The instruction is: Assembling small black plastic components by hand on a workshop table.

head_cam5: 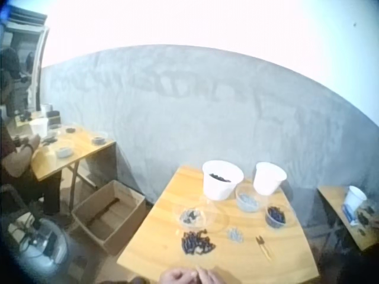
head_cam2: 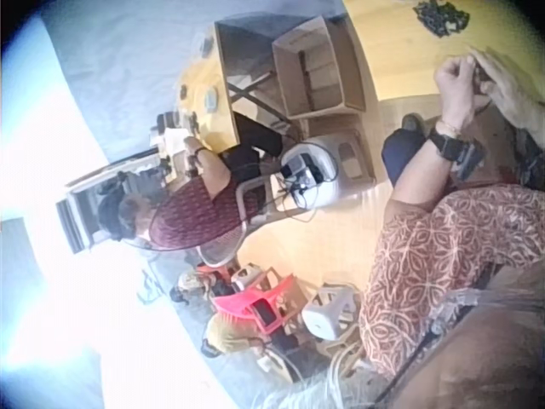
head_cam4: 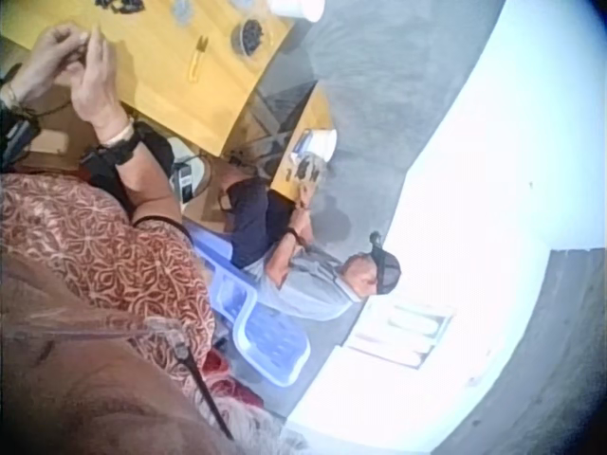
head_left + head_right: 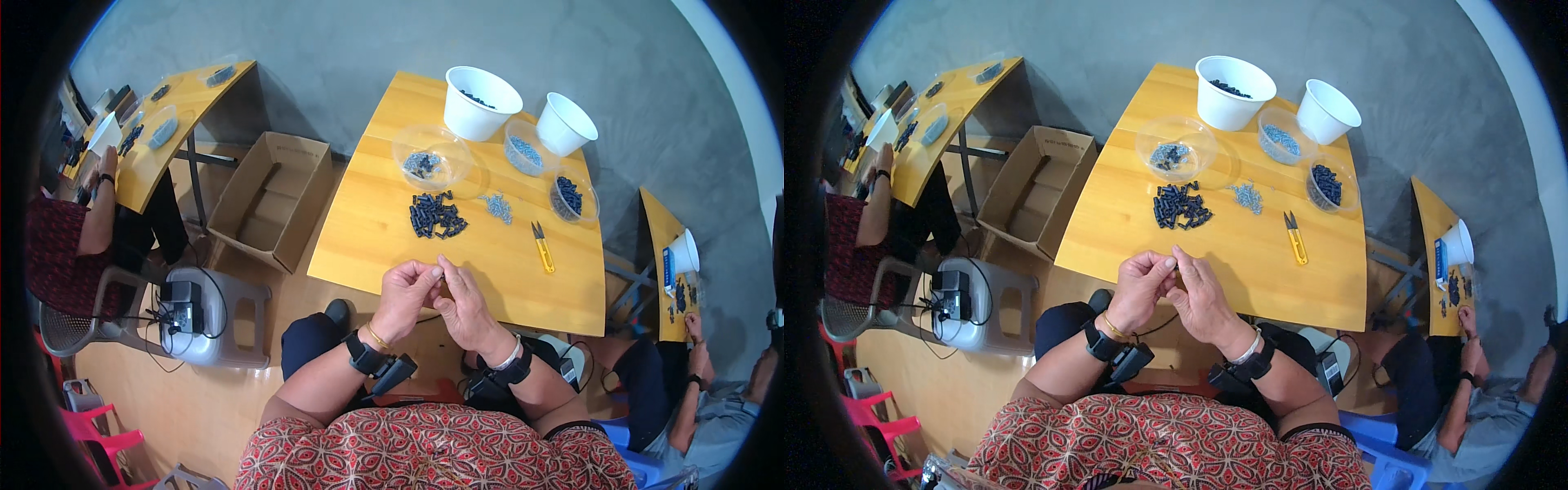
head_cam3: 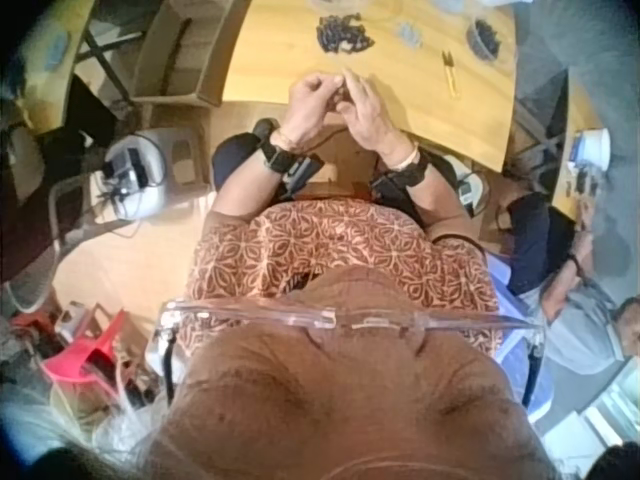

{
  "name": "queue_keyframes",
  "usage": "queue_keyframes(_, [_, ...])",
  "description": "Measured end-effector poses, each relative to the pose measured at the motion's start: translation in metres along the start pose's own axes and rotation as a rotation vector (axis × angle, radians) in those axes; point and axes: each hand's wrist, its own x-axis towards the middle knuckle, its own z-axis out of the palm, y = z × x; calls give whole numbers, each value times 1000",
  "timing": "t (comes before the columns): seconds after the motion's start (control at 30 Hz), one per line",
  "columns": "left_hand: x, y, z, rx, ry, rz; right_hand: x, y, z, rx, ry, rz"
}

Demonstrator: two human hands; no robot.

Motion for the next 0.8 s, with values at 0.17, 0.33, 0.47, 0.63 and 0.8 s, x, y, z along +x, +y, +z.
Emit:
queue_keyframes(0.17, [1, 2, -4, -129, -91, -52, 16, 8, -21, 56, 34, 109])
queue_keyframes(0.33, [4, 9, -8, -286, -113, -39, 37, 56, -50, -62, 168, 188])
queue_keyframes(0.47, [5, 10, -10, -277, -100, -33, 51, 57, -47, -133, 69, 142])
queue_keyframes(0.63, [3, 11, -12, -263, -106, -43, 61, 66, -37, -227, 2, 29])
queue_keyframes(0.8, [4, 12, -11, -273, -93, -68, 67, 66, -37, -234, 3, -7])
